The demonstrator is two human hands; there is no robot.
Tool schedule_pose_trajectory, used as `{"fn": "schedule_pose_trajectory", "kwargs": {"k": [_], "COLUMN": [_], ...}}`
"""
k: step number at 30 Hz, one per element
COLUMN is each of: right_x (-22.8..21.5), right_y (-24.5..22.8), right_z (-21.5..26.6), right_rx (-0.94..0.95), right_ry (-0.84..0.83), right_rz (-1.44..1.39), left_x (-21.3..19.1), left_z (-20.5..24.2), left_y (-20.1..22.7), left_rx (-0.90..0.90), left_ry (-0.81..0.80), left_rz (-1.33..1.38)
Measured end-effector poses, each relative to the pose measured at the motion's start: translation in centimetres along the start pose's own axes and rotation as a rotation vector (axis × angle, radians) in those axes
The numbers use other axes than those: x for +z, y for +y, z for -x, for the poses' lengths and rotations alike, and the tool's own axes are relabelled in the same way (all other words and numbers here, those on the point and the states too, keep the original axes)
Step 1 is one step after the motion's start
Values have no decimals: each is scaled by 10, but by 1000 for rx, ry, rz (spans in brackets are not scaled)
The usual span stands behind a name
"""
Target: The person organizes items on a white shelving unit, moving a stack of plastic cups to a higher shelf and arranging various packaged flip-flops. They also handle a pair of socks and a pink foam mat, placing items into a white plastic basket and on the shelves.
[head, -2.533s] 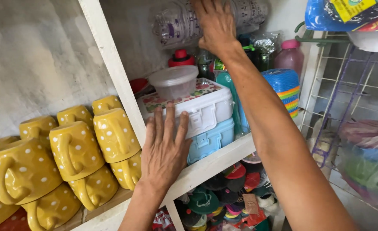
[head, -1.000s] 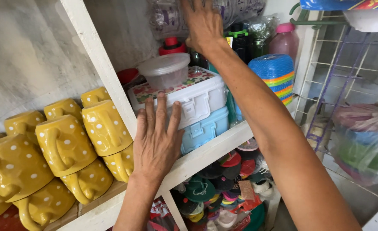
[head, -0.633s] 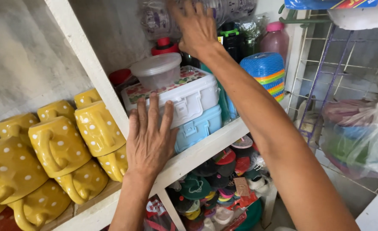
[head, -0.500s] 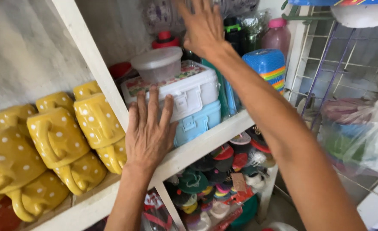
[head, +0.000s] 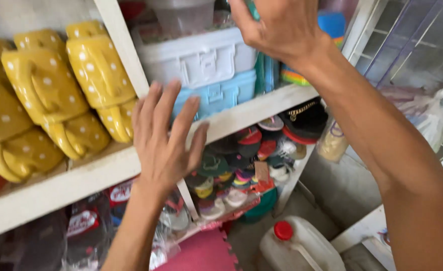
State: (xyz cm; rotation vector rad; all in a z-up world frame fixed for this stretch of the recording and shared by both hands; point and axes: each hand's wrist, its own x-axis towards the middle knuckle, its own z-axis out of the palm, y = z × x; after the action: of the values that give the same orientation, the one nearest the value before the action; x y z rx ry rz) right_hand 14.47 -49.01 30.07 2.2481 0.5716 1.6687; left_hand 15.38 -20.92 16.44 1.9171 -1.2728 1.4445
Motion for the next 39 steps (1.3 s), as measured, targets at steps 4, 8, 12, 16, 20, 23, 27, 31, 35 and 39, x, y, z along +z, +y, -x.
{"fn": "schedule_pose_trajectory", "kwargs": {"k": [4,8,12,16,20,23,27,31,35,39], "right_x": [-48,-71,-39,-24,-17,-15,-31,-25,-22,-22], "right_y": [-67,-132,-232,-342,-453,-509,-554,-549,-529,-512], "right_z": [8,20,69,106,156,203,262,317,363,411], "right_rx": [-179,-326,-325,-427,-368,-213,132,-80,87,373], "right_ry": [162,167,135,-10,-185,-418,-346,-563,-687,-843], "right_rz": [-126,-278,-608,-870,-1150,-1324,-1543,-1432,-1119,-990], "left_x": [-27,-35,-28,-21,-65,-86,-121,-149,-170,-175], "left_z": [85,190,270,350,335,380,404,429,382,397], "left_y": [44,84,115,128,122,123,149,161,152,144], "left_rx": [-269,-681,-1382,-1505,-1522,-1377,-1606,-1839,-2186,-2141], "left_ry": [31,-9,128,266,376,586,708,837,903,1035], "left_rz": [217,484,965,1128,1661,1896,1713,2083,1610,1400]}}
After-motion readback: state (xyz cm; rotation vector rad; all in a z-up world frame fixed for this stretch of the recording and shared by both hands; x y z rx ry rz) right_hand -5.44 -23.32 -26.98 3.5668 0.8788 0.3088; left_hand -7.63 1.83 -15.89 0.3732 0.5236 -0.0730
